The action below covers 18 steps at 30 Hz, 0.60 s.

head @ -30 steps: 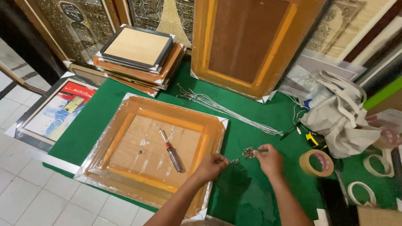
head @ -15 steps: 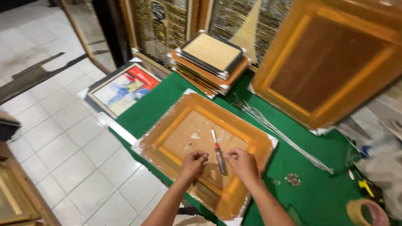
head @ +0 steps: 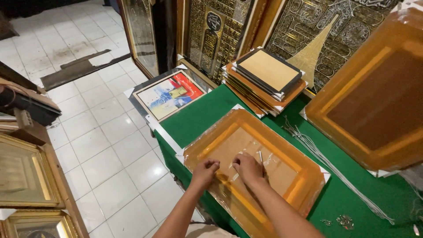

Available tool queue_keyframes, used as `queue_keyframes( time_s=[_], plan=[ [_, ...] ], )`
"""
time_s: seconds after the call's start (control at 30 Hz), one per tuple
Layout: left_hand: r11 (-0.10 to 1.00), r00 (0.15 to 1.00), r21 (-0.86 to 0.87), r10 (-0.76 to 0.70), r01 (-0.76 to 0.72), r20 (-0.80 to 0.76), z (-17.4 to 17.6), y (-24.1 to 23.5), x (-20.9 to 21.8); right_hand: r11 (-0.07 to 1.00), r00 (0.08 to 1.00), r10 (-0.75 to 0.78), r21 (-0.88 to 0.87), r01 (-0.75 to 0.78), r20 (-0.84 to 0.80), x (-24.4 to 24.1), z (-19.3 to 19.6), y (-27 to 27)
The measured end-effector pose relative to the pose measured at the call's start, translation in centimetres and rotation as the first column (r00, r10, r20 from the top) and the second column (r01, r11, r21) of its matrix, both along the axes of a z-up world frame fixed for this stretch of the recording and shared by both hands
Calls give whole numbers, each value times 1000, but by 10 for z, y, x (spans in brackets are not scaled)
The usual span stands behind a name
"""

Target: The person attaches small metal hardware to the back of a wooden picture frame using a screwdriver. They then move a framed artwork to the wall and return to the table to continue attaching hardware to the frame.

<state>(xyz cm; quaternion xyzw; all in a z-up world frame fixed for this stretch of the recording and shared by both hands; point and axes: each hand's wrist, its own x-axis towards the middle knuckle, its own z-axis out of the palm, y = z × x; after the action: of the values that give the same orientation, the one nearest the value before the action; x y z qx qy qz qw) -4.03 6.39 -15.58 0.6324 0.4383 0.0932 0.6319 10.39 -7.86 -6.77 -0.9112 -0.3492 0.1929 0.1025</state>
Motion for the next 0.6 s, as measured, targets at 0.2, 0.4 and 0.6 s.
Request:
queue_keyframes(
  time_s=[0.2, 0.4, 0.6],
  plan=[
    [1000, 993, 12, 21, -22, 120, 38, 21, 7, 836, 842, -178, 373, 403, -510, 38, -50, 4],
    [992, 884, 20, -118, 123, 453, 195, 1, 15, 492, 444, 17, 394, 776, -896, -10, 106, -1],
    [979, 840, 159, -193, 129, 507, 246, -19, 31, 355, 559, 27, 530, 770, -829, -10, 155, -16]
  ],
)
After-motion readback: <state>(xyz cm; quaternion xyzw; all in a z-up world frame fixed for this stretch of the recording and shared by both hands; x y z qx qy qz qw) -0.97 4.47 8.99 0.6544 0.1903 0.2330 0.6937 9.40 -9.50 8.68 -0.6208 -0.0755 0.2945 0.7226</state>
